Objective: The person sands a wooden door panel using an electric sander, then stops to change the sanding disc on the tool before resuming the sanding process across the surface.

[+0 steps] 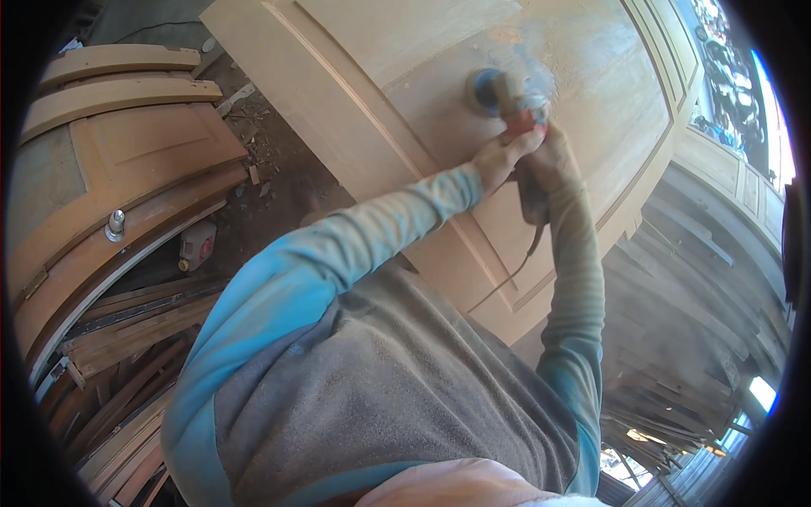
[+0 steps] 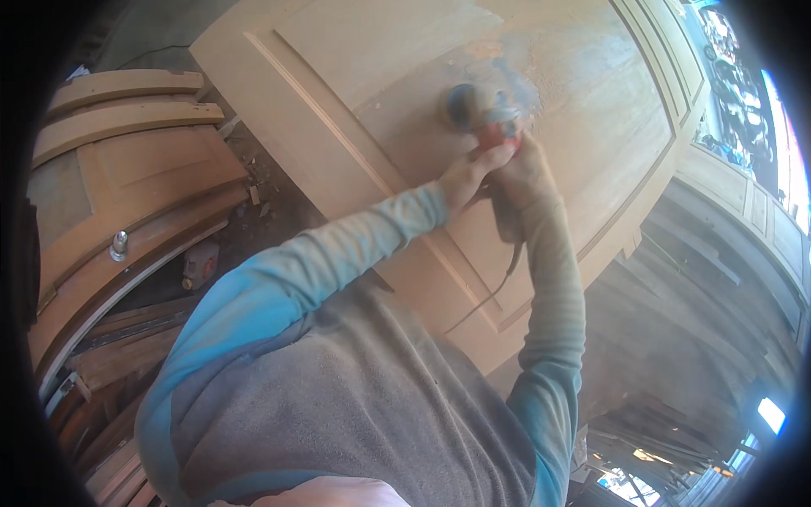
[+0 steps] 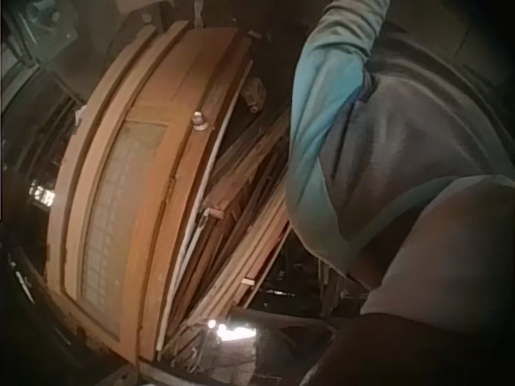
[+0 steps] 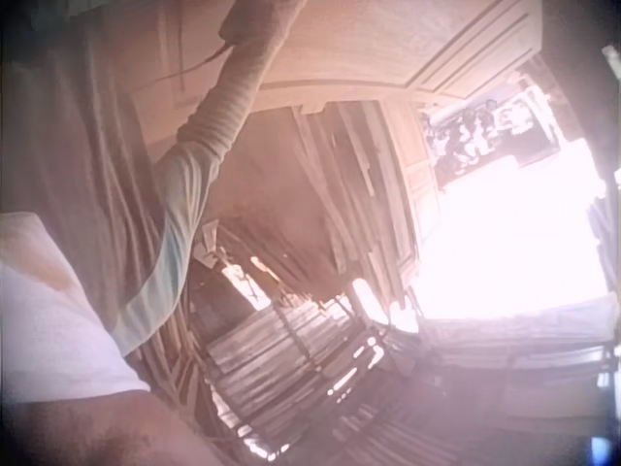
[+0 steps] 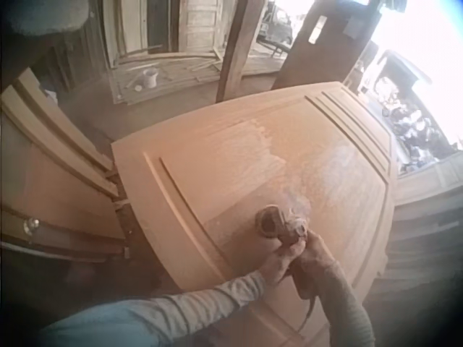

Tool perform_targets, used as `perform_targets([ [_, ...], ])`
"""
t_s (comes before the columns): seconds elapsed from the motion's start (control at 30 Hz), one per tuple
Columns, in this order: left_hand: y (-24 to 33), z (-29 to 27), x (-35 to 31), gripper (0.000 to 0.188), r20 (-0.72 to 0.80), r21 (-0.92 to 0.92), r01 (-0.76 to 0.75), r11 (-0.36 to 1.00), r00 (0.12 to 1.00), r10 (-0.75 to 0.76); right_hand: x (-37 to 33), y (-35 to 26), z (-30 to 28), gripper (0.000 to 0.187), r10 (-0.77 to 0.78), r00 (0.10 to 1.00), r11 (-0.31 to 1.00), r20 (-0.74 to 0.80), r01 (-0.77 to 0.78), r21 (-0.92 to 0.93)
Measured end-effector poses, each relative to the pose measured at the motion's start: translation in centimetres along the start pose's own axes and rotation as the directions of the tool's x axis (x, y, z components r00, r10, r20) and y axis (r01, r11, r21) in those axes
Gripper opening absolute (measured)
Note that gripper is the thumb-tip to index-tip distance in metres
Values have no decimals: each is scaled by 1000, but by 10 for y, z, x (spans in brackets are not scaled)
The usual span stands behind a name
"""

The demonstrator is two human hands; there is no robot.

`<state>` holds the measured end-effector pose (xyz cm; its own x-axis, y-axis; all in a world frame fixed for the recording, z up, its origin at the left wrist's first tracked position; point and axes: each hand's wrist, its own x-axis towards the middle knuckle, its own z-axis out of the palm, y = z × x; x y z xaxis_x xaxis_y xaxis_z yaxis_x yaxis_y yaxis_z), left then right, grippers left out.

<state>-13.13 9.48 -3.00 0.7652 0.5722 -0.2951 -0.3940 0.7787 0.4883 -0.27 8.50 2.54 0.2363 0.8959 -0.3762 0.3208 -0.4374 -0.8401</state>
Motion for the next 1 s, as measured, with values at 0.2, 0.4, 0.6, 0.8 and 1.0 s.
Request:
perform_targets([
  [0.2, 48, 20, 80, 87, -9, 148, 25, 989, 1000, -24, 75, -15, -61, 46, -11, 991, 939, -136, -37, -343],
  [0.4, 9, -26, -55, 57, -59, -60, -180, 982, 983, 176, -9, -32, 52, 45, -183, 972, 942, 145, 215, -256],
  [0.6, 19, -15, -6, 45, -71, -77, -199, 977, 979, 193, 25, -21, 19, 47, -213, 967, 960, 143, 234, -151],
  [0.8, 87, 8, 111, 95, -77, 147, -9, 989, 997, 21, 128, -44, -57, 54, 39, 998, 954, -54, -53, -296],
  [1.0, 57, -6, 46, 82, -102, 49, -160, 986, 981, 165, 96, -29, -15, 57, -161, 984, 953, 82, 176, -247],
])
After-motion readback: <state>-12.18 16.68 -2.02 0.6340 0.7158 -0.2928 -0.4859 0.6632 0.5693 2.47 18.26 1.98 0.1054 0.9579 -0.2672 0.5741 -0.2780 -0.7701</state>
